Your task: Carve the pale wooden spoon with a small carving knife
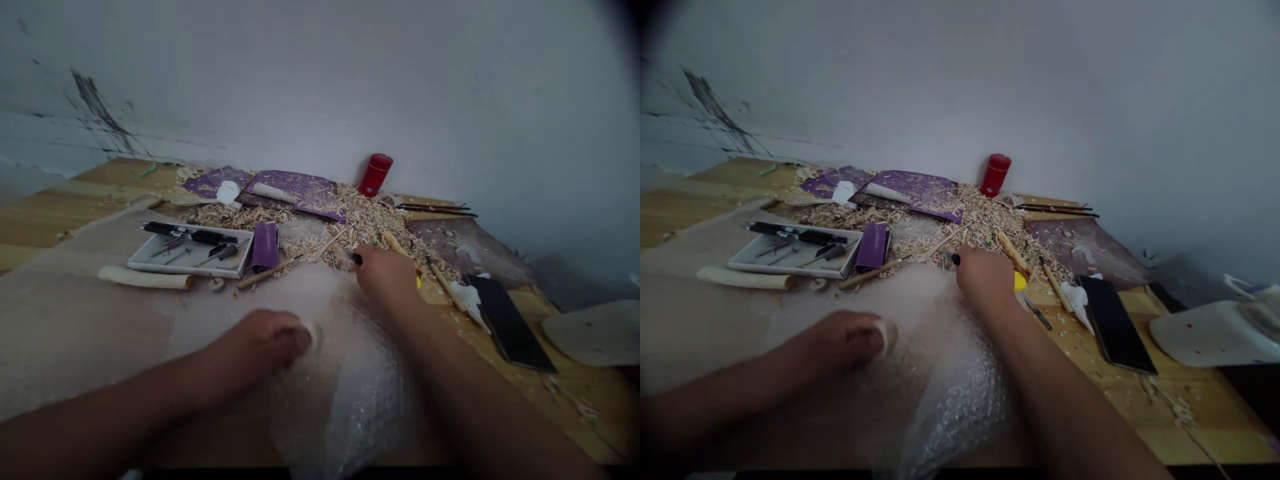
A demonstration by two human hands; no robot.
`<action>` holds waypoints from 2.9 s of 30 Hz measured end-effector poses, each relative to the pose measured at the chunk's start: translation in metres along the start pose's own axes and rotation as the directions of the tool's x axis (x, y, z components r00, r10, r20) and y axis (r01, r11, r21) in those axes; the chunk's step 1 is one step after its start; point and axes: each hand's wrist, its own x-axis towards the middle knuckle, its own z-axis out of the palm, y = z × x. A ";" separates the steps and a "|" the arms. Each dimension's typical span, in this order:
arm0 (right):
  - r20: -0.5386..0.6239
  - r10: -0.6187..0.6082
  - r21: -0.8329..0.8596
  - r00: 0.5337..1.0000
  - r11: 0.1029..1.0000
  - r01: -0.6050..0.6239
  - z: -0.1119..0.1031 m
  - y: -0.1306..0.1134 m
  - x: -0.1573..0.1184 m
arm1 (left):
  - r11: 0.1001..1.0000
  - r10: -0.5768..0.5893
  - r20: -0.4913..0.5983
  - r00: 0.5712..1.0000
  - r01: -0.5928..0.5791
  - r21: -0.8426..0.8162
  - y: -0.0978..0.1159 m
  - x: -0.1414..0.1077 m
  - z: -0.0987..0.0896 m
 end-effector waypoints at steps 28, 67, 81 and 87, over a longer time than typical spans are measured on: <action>-0.188 -0.442 0.325 0.877 0.815 0.480 -0.012 -0.039 -0.033 | 0.950 -0.031 0.076 0.997 0.053 -0.306 -0.013 0.009 -0.008; -0.108 -0.452 0.359 0.886 0.813 0.459 -0.016 -0.035 -0.036 | 0.962 0.098 0.094 0.991 -0.070 -0.264 -0.022 0.011 -0.007; 0.020 -0.128 0.179 0.992 0.976 0.122 -0.003 -0.011 -0.008 | 0.959 0.175 0.161 0.971 -0.130 -0.253 -0.010 0.006 -0.010; 0.045 -0.180 0.207 0.983 0.964 0.168 -0.004 -0.016 -0.018 | 0.974 0.202 -0.145 0.969 -0.214 -0.071 -0.019 0.022 -0.024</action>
